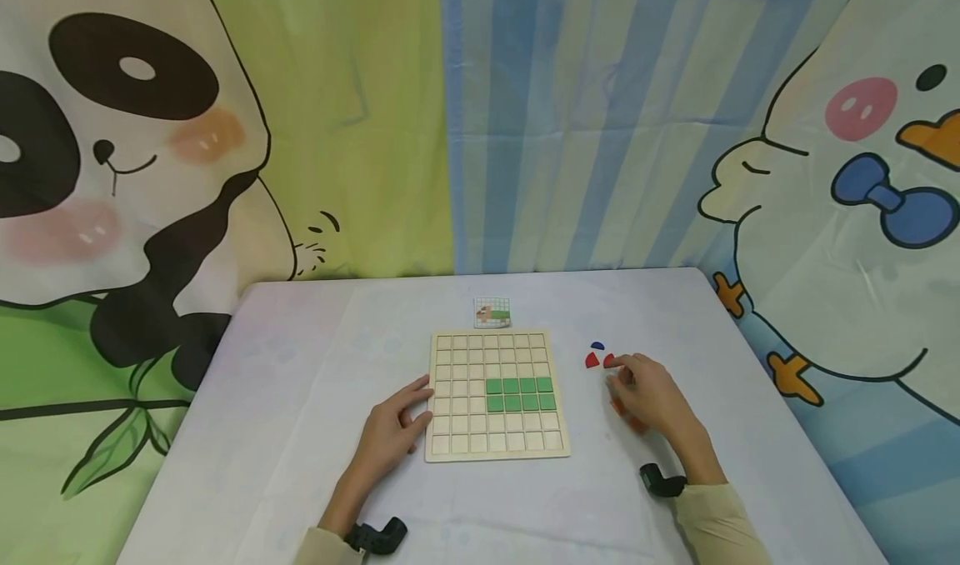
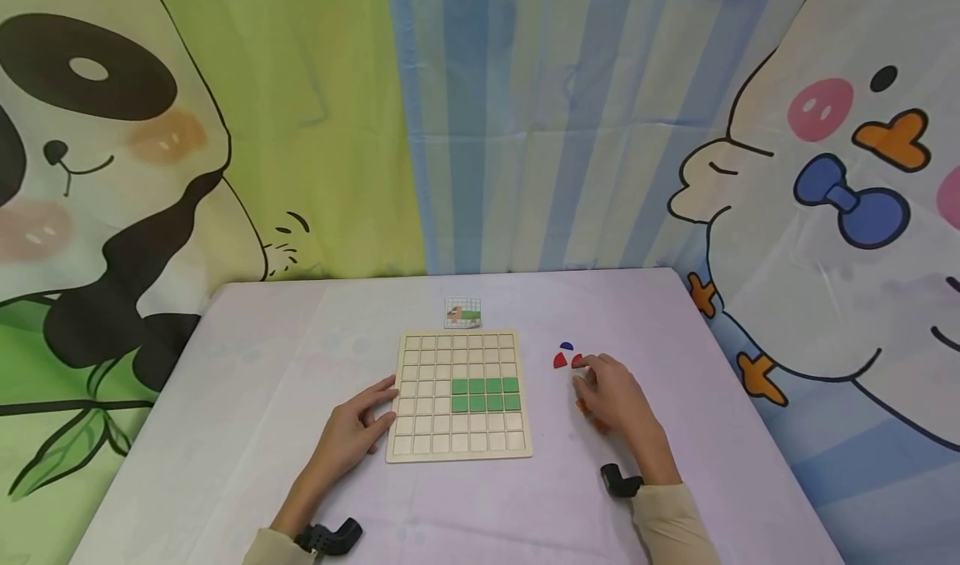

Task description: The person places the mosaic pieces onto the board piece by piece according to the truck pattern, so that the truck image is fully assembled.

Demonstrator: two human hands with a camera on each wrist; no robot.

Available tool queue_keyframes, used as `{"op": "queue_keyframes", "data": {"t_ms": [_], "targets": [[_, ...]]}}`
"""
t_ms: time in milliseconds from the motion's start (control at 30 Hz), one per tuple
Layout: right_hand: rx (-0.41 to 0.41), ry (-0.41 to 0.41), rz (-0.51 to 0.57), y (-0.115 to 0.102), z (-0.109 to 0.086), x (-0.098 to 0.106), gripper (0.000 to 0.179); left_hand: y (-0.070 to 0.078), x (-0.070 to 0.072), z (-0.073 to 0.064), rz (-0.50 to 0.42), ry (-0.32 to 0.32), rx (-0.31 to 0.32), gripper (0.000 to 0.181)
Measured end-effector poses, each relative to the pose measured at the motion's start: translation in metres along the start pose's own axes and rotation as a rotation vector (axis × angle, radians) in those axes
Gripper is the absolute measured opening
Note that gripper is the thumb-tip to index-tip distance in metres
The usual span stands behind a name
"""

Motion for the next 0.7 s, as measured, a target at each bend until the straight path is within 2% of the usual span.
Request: {"op": "queue_keyframes", "data": {"t_ms": [233,700], "targets": [[0.013,0.038,0.016,0.019,-0.005,0.012,0.033,0.001,0.0,0.0,0.009,0.012,-0.013,0.044],[-0.03,0.028,-0.003,0.036,-0.006,0.018,0.034,0.001,0.0,0.001,0.007,-0.01,0.018,0.043]]}}
Point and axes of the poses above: each hand's wrist, its own z-axis towards the middle knuckle, its own x-axis out of the back of the hand, y = z × x, the point moved 4 cm from there along z, towards the middle knuckle, and after that the axes turned 8 degrees about z, right-handed, at the moved point
